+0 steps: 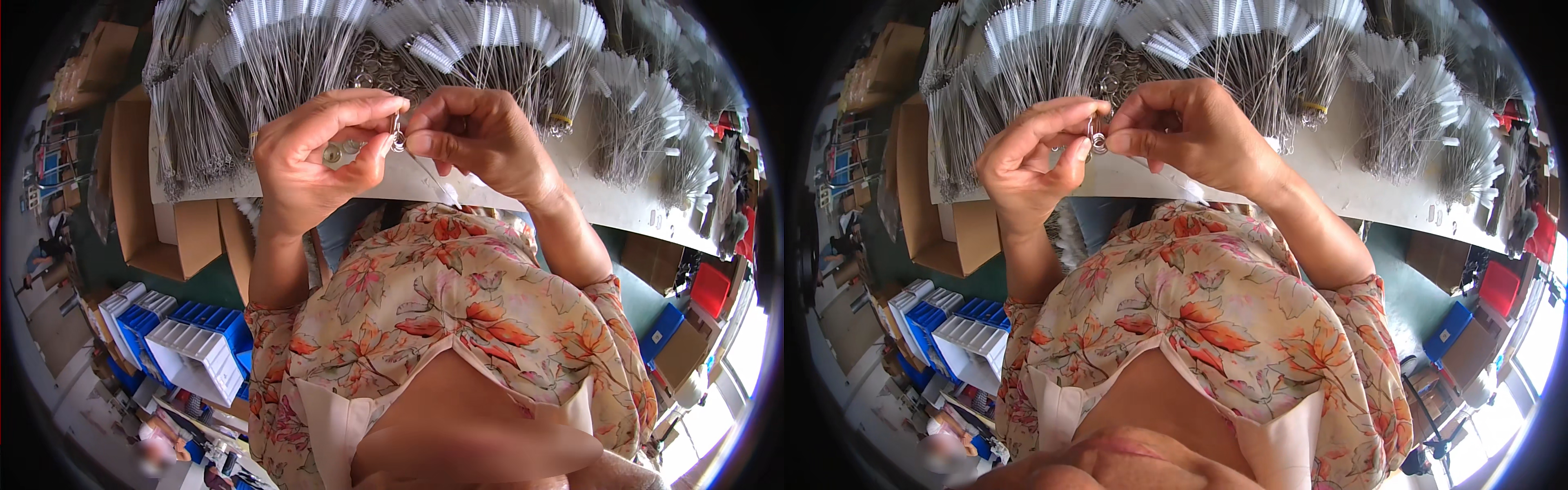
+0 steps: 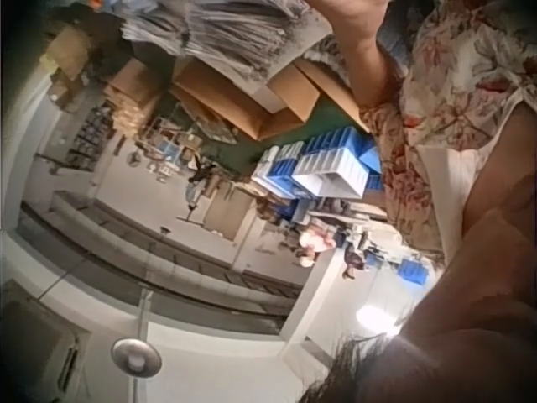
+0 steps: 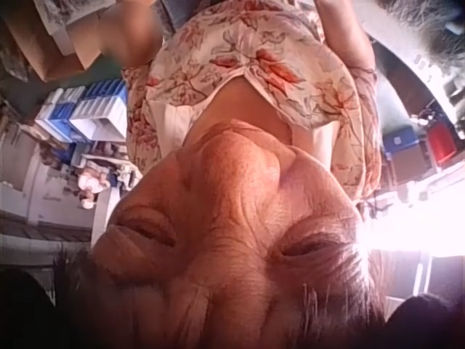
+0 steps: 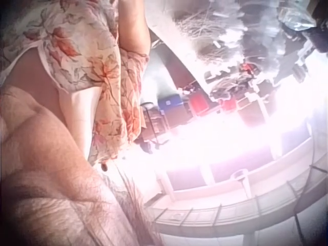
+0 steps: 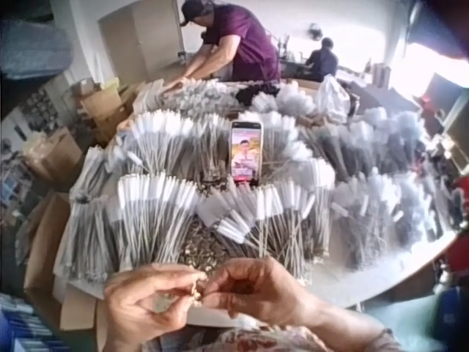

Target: The recorder is assembling small cleaning brushes by sliding multiple brushes onto a single metal ring.

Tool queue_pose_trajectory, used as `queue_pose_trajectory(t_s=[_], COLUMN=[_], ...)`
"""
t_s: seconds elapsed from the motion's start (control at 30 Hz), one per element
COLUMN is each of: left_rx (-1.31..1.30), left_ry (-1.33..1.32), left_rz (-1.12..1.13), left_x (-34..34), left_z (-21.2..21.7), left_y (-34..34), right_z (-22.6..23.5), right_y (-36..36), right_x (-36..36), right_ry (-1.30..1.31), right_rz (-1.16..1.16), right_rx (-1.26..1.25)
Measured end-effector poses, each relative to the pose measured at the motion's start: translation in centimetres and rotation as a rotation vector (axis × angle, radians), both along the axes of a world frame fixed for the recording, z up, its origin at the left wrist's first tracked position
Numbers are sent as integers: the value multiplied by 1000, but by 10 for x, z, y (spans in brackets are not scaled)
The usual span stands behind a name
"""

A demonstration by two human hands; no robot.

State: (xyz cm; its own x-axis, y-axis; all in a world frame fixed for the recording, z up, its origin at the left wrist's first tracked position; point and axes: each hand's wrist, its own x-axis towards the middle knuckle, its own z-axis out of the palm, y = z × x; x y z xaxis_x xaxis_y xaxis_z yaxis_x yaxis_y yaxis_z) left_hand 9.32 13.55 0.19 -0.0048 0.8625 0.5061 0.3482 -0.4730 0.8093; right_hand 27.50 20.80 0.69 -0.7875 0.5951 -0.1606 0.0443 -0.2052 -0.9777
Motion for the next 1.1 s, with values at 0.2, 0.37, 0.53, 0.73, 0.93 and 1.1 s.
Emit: queue_pose_trajectory(t_s=[0.2, 0.37, 0.53, 0.73, 0.93, 1.1], left_rx=[-125, -136, -172, -279, -164, -175], left_ry=[-271, -260, -267, -385, -276, -95], left_rz=[-57, -30, -2, 28, -36, 15], left_x=[-9, -12, -10, -9, -10, 1], left_z=[-7, -11, -11, -9, -13, 8], left_y=[-4, -8, -10, -12, -10, -6], right_z=[-7, -2, -27, 6, 15, -2], right_y=[55, 177, 231, 217, 85, -3], right_x=[8, 24, 19, 17, 14, -4], right_ry=[-21, -554, -795, -1258, -98, 79], right_rz=[-254, -63, 309, -48, -60, -85], right_rx=[1013, 1638, 1725, 1619, 1047, 756])
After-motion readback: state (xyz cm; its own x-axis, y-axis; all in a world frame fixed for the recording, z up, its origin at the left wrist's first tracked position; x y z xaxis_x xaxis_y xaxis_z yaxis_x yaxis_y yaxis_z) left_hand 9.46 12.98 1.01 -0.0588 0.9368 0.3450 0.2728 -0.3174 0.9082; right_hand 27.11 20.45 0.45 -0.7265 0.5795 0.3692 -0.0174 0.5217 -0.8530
